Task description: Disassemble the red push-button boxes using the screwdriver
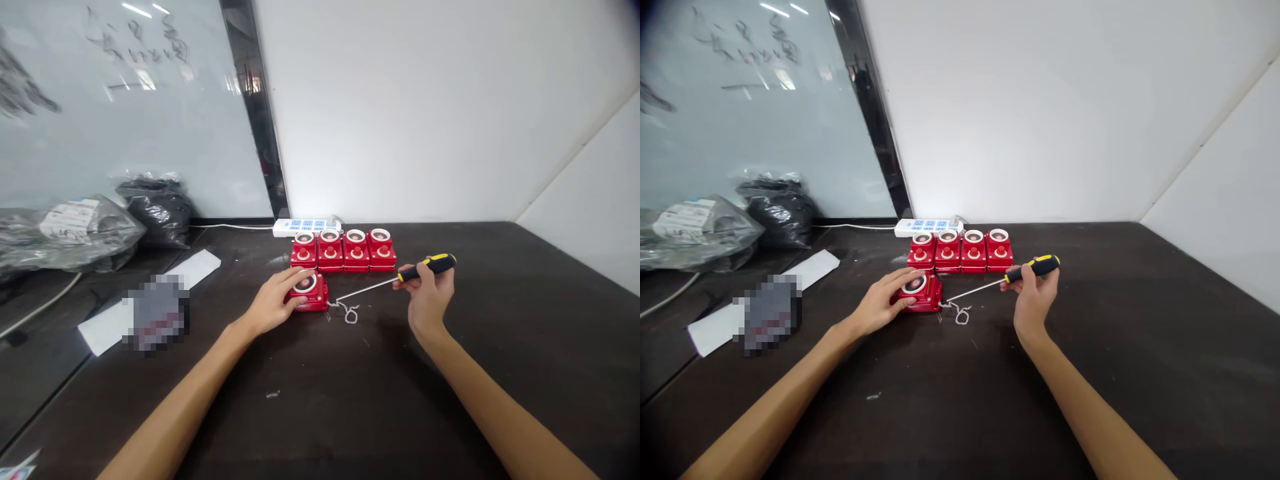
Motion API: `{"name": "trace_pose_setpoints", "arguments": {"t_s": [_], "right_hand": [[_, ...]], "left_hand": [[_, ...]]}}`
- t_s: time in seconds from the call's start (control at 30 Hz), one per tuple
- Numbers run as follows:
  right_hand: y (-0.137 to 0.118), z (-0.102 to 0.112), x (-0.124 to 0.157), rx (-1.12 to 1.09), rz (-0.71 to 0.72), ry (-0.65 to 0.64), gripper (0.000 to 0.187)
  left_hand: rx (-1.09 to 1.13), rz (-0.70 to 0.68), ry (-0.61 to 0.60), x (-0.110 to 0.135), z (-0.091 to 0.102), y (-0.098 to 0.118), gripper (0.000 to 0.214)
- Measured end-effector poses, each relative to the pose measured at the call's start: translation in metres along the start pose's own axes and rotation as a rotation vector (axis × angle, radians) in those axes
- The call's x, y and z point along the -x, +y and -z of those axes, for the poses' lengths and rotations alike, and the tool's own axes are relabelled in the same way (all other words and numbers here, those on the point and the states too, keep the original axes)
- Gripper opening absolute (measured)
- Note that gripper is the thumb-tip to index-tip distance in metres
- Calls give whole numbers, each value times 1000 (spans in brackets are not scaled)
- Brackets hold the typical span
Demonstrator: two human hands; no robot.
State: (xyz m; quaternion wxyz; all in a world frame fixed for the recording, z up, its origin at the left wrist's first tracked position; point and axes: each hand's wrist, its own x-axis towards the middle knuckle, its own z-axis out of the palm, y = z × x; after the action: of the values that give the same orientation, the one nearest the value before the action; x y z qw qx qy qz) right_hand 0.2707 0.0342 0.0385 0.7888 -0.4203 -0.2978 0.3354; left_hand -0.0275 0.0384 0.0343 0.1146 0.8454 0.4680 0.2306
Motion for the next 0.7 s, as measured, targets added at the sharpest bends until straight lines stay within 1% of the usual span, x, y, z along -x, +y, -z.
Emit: {"name": "trace_pose_setpoints", "arguments": {"t_s": [0.1, 0.2, 0.33, 0.47, 0.57, 0.7], "right_hand": [[3, 8, -1, -4, -78, -12, 45], [2, 11, -5, 7, -98, -26, 55], [-3, 10, -9, 20, -62, -32, 49], [-9, 9, -11, 15, -45, -45, 45], [-10, 11, -11, 23, -49, -72, 45], [-8, 16, -9, 10, -84, -57, 44]], "left_hand": [[-28, -25, 3, 4, -3, -4, 48], [-57, -40, 42, 7, -5, -9, 46], [-117, -126, 64, 7, -7, -13, 46], [-176, -192, 45, 4, -6, -10, 52], [-182, -187, 56, 4, -7, -5, 53], [-147, -159, 122, 6, -12, -3, 48]]}}
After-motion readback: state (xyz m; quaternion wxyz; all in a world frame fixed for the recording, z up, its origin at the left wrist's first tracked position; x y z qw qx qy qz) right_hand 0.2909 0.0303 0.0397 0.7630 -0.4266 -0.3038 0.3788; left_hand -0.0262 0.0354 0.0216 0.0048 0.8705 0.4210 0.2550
